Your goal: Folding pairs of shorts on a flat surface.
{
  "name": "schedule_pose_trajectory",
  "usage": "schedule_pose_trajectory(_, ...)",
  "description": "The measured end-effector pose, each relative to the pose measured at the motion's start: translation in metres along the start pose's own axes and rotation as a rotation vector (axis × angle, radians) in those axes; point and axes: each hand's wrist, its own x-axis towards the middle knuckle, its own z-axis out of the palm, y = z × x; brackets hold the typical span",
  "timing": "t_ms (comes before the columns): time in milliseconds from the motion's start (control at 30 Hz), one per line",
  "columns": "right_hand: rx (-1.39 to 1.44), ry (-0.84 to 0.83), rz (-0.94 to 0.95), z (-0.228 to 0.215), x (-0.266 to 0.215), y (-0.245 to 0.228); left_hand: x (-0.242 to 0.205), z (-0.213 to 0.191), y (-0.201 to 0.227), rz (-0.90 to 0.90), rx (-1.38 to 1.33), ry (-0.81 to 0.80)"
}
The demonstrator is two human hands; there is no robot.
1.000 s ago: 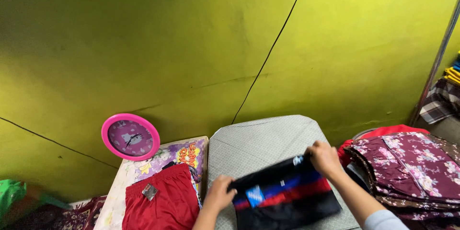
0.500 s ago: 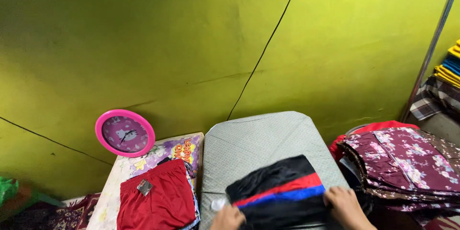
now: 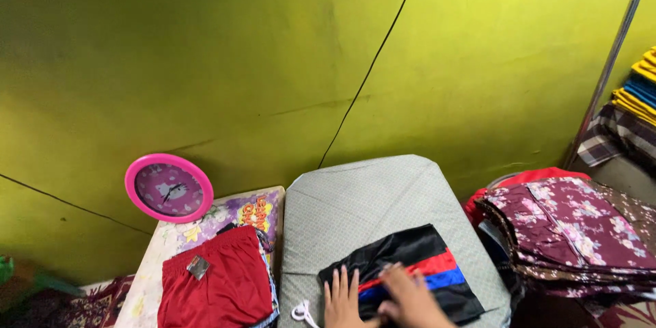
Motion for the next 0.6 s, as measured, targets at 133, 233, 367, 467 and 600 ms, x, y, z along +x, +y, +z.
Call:
schedule_pose_trajectory(133, -0.584, 0.535, -0.317, 0.057, -0.001, 0.017, -0.038, 0.057, 0.019, -0.050, -0.248, -0.091)
schedule_pose_trajectory(233, -0.687, 0.445, -0.283, 0.021, -0.020, 0.036, -0.021, 0.001, 0.007, -0.064, -0.486, -0.310)
schedule_pose_trajectory(367, -0.564, 0.114, 0.141, -0.026, -0.028, 0.091, 0.007, -0.027, -0.007, -0.085, -0.734, -0.703)
schedule_pose_trajectory(467, -0.413, -0.133, 0.493, -0.031, -0.029, 0.118, 0.006, -0.026, -0.007, -0.068, -0.751, -0.721)
schedule_pose_trajectory(600, -0.350, 0.215, 0.237, -0.014, 0.003, 0.071, 0.007, -0.024, -0.007, -0.060, -0.725, -0.737)
